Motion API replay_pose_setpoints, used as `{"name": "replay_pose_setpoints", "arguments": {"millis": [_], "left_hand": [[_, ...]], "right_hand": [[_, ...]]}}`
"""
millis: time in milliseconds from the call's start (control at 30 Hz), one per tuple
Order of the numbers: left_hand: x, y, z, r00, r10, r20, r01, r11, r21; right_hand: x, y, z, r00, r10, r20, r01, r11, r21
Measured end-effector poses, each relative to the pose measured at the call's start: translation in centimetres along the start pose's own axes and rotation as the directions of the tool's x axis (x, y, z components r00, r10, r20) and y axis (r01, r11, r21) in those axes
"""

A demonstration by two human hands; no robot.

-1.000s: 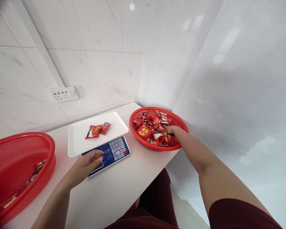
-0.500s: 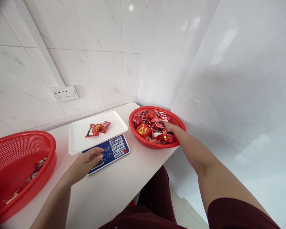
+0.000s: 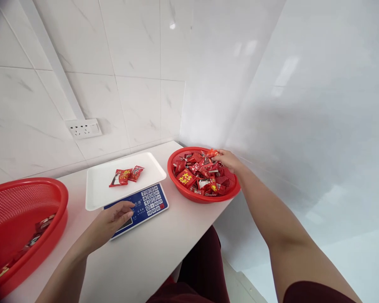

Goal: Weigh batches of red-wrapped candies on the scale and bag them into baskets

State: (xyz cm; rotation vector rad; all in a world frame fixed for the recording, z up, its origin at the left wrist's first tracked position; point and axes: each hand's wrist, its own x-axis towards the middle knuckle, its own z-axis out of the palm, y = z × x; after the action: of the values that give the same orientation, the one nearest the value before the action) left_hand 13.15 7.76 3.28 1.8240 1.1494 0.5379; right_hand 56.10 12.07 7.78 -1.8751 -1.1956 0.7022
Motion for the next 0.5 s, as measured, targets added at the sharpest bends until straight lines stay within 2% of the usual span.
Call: {"name": "replay_pose_setpoints", "arguments": {"millis": [167, 267, 333, 400, 500], "left_hand": [[0.1, 0.0, 0.2, 1.0, 0.021, -0.014, -0.022, 0.998, -0.063], [0.0, 0.4, 0.7, 0.998, 0.047, -0.039, -0.056, 0.961, -0.269], [-0.1, 0.7, 1.3, 0.998, 0.048, -0.037, -0.06, 0.862, -0.504], [-0.2, 1.0, 1.9, 0.999, 0.043, -0.013, -0.039, 0.683, -0.729], [0.1, 1.1, 2.6, 0.999, 0.033, 0.034, 0.016, 0.439, -0.899]], "right_hand": [[-2.4, -3.8, 3.0, 0.987, -0.009, 0.162, -0.05, 0.934, 0.354], [-4.6, -6.4, 6.3, 0.957, -0.094, 0.274, -0.035, 0.901, 0.432], [-6.3, -8.0, 9.2, 0.932, -0.166, 0.322, 0.007, 0.897, 0.441], [-8.3, -9.1, 12.5, 0.894, -0.248, 0.373, 0.069, 0.899, 0.432], [-11.1, -9.7, 17.2, 0.821, -0.357, 0.446, 0.208, 0.914, 0.349]]}}
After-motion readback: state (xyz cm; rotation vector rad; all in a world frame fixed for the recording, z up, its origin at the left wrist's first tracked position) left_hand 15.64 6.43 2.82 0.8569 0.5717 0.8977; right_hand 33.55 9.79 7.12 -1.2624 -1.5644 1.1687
